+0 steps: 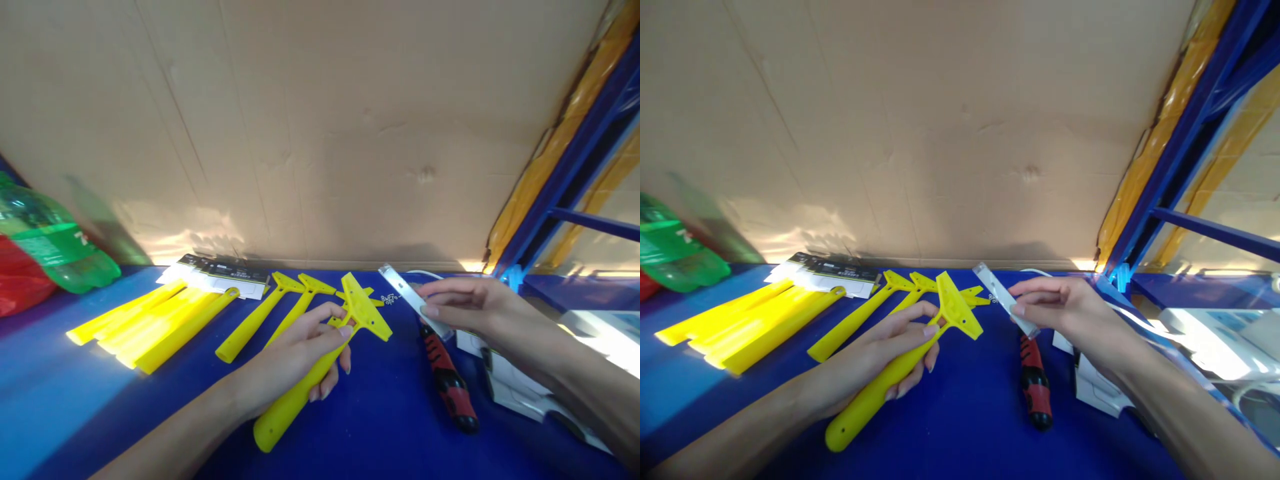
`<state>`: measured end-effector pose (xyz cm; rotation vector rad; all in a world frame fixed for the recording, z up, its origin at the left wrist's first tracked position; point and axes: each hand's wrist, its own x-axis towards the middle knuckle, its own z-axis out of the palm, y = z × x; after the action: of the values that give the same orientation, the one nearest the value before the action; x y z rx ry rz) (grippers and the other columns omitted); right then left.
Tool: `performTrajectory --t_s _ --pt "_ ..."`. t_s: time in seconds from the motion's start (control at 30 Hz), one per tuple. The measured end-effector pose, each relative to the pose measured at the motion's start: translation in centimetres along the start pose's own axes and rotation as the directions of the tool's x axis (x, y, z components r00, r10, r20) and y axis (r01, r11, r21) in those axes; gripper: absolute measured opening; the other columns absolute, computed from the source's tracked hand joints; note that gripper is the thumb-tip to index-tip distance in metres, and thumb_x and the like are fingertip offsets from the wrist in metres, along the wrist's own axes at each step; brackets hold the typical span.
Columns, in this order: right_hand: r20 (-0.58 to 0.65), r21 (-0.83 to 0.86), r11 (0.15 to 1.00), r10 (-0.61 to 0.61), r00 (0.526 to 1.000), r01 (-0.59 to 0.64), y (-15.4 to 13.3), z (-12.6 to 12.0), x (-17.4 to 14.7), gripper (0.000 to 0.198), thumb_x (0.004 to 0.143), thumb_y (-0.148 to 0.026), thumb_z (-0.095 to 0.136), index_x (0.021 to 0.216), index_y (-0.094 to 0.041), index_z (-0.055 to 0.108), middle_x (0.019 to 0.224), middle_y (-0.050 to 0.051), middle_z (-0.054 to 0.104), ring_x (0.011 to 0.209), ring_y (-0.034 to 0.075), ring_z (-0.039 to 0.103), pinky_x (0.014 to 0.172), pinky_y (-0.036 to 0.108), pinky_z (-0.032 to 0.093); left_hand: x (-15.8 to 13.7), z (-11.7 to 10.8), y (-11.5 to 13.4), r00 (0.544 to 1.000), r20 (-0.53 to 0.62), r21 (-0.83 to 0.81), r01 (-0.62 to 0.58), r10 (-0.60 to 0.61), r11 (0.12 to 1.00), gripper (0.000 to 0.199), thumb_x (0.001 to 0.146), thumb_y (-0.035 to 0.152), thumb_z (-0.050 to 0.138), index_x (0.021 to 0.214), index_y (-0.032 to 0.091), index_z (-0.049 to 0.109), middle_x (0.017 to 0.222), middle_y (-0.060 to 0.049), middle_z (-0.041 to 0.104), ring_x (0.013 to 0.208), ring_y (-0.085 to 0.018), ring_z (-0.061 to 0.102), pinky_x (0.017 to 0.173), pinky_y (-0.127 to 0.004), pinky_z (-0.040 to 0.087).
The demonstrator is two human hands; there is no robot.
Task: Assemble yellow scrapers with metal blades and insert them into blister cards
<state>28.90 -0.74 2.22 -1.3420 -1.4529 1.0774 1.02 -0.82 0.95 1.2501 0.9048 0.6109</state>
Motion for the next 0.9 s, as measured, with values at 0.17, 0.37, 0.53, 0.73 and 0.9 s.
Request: performTrajectory --t_s 0.17,0.37,0.53,0.73,0.9 --pt "0.069 0.045 0.998 -0.039 0.997 0.036 -1.3 2.3 -1.1 0.039 0.061 -0.041 0.093 0.093 -0.023 0.082 0.082 0.006 0.082 0.072 0.023 0.076 0.062 0.03 0.061 -0.3 -0.1 0.0 0.998 0.037 0.058 -0.052 0.05 0.997 0.033 0.096 0.051 0.061 0.109 0.024 0.048 0.072 0.005 0.063 0.041 -0.006 0.053 0.037 -0.013 0.041" --pt "0.074 0.004 0.991 -0.132 0.988 0.132 -1.3 3.3 -1.2 0.032 0.065 -0.041 0.09 0.088 -0.022 0.081 0.085 0.006 0.082 0.077 0.023 0.077 0.068 0.031 0.062 -0.7 -0.2 -0.2 0.992 0.116 0.066 -0.058 0.05 0.996 0.037 0.095 0.052 0.062 0.115 0.023 0.049 0.075 0.003 0.066 0.042 -0.006 0.055 0.038 -0.013 0.043" --pt "0.069 -0.018 0.995 -0.096 0.993 0.097 -1.1 3.4 -1.2 0.039 0.06 -0.05 0.093 0.086 -0.022 0.082 0.083 0.007 0.082 0.075 0.023 0.075 0.067 0.032 0.061 -0.8 -0.1 0.0 0.994 0.102 0.069 -0.051 0.044 0.996 0.042 0.093 0.053 0.064 0.119 0.023 0.05 0.077 0.002 0.067 0.043 -0.006 0.056 0.04 -0.015 0.046" --pt "0.005 -0.046 0.987 -0.156 0.988 0.157 -1.1 3.5 -1.3 0.041 0.059 -0.057 0.092 0.077 -0.023 0.079 0.075 0.005 0.079 0.069 0.022 0.072 0.063 0.03 0.06 -0.6 -0.2 -0.3 0.996 0.063 0.081 -0.062 0.057 0.995 0.041 0.094 0.052 0.064 0.119 0.023 0.05 0.077 0.002 0.068 0.042 -0.007 0.056 0.038 -0.015 0.044" --pt "0.024 -0.023 0.989 -0.144 0.989 0.144 -1.2 4.2 -1.4 0.041 0.06 -0.058 0.091 0.074 -0.022 0.077 0.073 0.004 0.076 0.067 0.021 0.07 0.061 0.029 0.058 -0.6 -0.1 -0.2 0.995 0.081 0.109 -0.065 0.057 0.992 0.04 0.094 0.053 0.062 0.118 0.023 0.05 0.078 0.002 0.068 0.043 -0.007 0.056 0.039 -0.015 0.045"
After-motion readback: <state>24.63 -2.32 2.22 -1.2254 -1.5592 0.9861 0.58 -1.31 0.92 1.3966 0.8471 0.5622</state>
